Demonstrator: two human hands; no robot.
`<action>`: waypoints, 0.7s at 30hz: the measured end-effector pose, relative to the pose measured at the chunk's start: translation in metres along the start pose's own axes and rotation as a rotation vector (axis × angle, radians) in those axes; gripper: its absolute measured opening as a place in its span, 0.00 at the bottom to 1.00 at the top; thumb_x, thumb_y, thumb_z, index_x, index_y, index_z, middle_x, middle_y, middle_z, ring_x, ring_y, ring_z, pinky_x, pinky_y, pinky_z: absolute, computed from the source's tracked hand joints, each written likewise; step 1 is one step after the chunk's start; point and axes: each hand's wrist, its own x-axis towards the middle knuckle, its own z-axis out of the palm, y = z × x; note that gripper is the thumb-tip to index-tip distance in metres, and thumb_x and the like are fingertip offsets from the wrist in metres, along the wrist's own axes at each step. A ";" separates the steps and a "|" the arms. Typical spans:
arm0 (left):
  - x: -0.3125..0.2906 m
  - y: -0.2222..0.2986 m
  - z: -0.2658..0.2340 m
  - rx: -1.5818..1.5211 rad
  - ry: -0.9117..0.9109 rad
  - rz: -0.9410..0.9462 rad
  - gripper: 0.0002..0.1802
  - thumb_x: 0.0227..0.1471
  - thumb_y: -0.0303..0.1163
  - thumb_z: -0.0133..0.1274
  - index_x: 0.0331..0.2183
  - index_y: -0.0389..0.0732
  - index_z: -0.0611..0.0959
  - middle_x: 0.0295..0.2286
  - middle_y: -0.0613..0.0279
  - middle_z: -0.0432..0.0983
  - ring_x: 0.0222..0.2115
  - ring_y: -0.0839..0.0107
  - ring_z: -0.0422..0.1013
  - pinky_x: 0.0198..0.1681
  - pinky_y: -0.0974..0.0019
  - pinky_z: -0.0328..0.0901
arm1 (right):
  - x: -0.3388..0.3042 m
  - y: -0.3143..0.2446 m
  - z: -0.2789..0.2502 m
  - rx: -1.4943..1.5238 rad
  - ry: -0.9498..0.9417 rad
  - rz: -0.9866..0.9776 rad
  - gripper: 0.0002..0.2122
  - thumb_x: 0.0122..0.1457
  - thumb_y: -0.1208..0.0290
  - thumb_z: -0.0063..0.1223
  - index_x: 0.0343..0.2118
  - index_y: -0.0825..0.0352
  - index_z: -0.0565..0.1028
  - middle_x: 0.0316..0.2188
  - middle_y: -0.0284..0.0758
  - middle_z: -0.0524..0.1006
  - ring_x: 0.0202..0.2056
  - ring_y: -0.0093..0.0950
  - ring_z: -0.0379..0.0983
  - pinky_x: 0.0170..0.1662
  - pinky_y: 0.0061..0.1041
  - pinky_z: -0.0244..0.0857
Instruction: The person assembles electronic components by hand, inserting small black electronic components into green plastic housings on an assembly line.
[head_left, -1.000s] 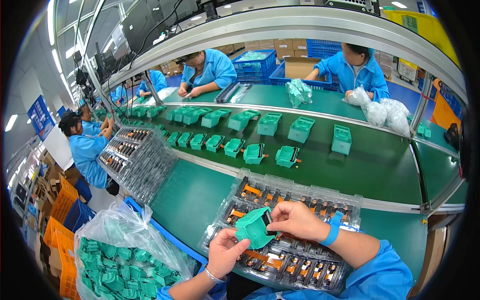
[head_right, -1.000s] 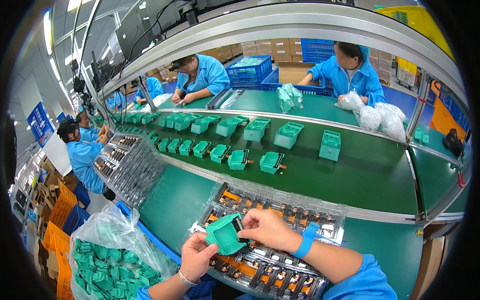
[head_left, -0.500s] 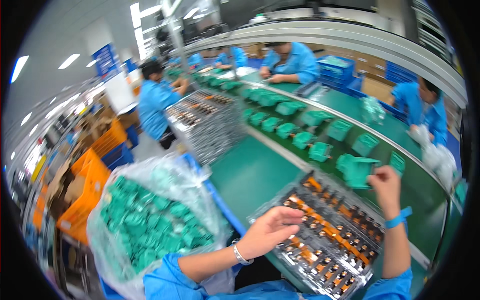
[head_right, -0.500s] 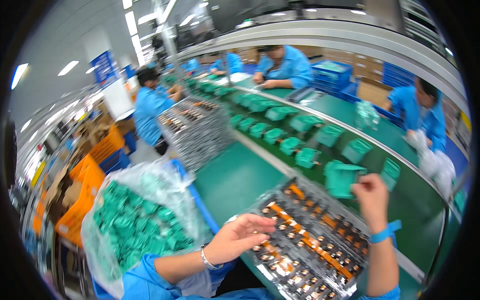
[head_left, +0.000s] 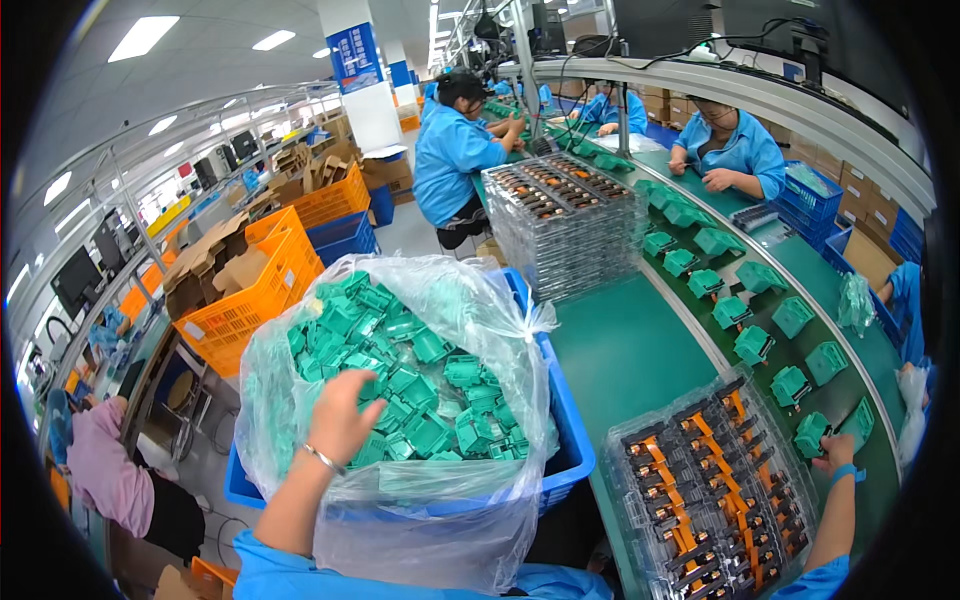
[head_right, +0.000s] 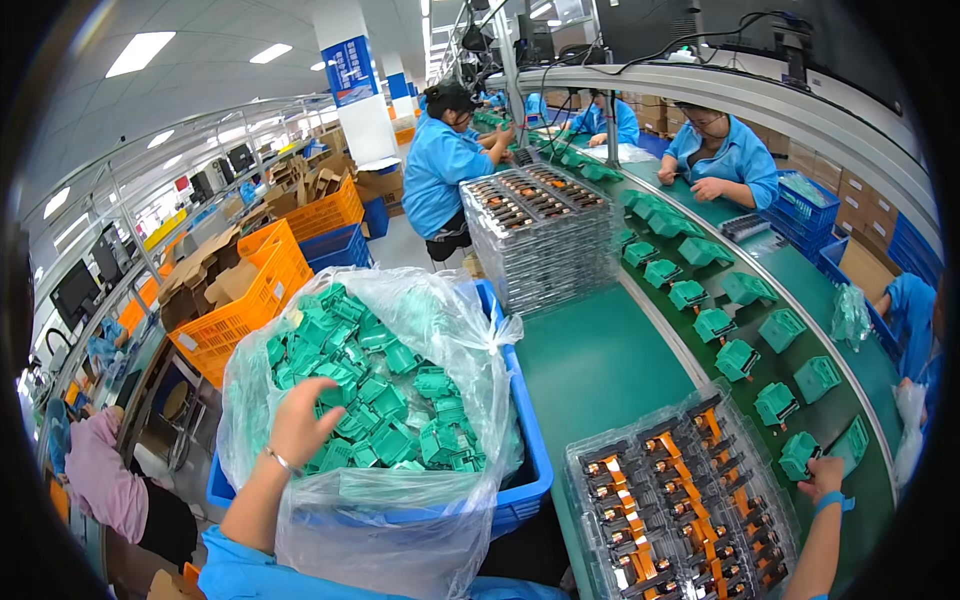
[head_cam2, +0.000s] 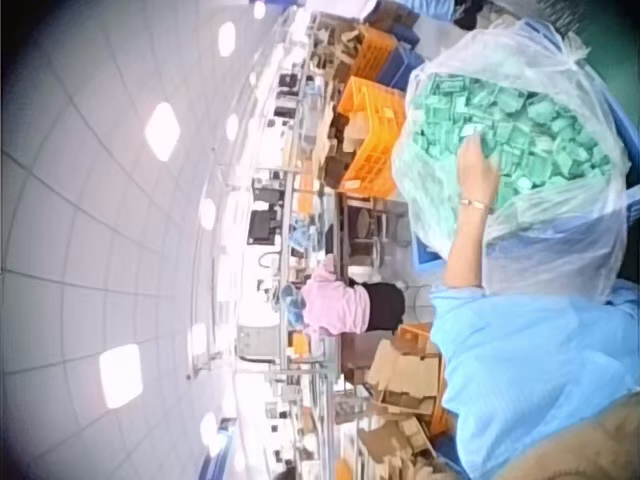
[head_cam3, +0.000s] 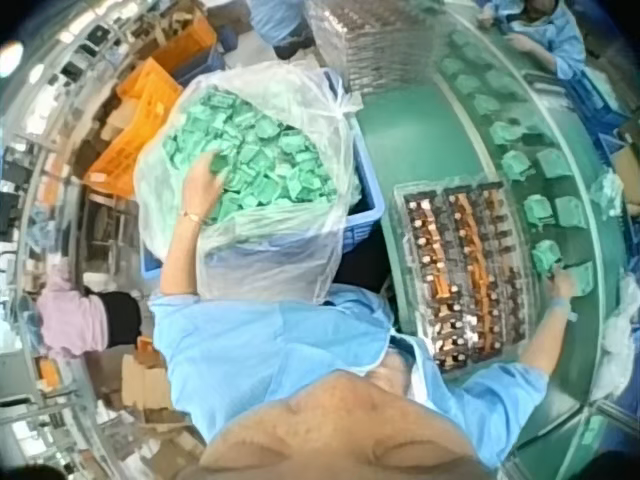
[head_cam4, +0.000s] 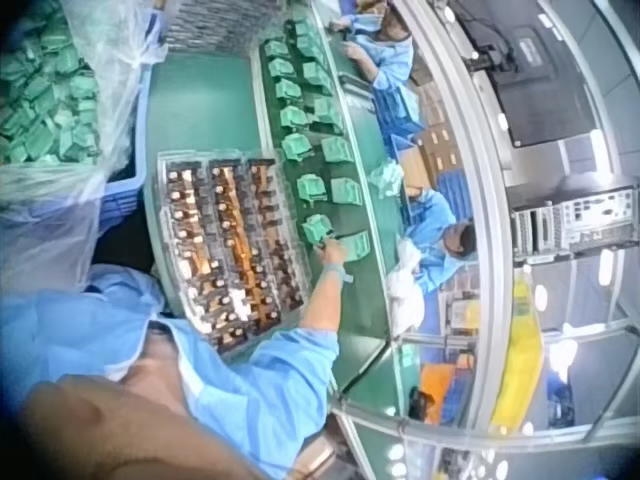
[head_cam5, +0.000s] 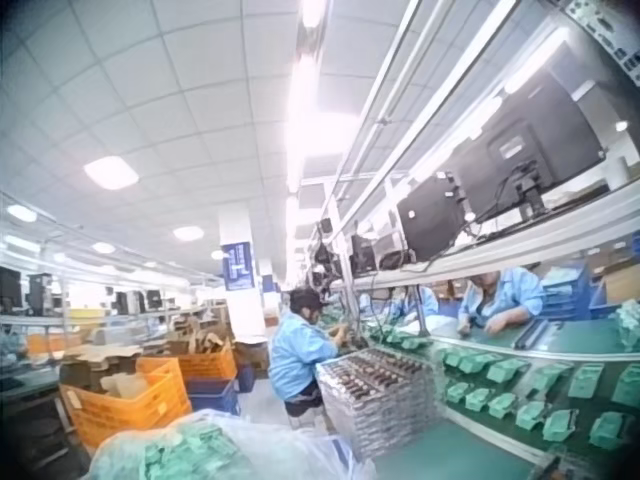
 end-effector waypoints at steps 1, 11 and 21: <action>0.006 -0.015 0.001 -0.003 -0.007 -0.008 0.17 0.40 0.25 0.58 0.37 0.39 0.77 0.38 0.54 0.74 0.40 0.55 0.69 0.45 0.59 0.64 | 0.003 0.000 -0.004 0.004 -0.005 0.066 0.08 0.51 0.73 0.52 0.31 0.66 0.65 0.25 0.34 0.68 0.21 0.29 0.68 0.17 0.30 0.67; 0.067 -0.110 0.071 0.484 -0.271 0.361 0.21 0.34 0.23 0.50 0.36 0.49 0.81 0.40 0.63 0.73 0.47 0.62 0.64 0.49 0.57 0.57 | -0.138 -0.129 0.028 -0.040 -0.089 -0.414 0.09 0.53 0.72 0.52 0.37 0.66 0.74 0.28 0.28 0.73 0.29 0.18 0.68 0.28 0.20 0.64; 0.090 -0.094 0.051 -0.247 0.236 -0.092 0.23 0.39 0.22 0.52 0.43 0.40 0.72 0.31 0.61 0.72 0.26 0.70 0.69 0.26 0.69 0.65 | -0.242 -0.176 0.073 -0.153 -0.595 -0.496 0.09 0.55 0.72 0.52 0.38 0.69 0.76 0.31 0.35 0.78 0.32 0.22 0.73 0.36 0.22 0.68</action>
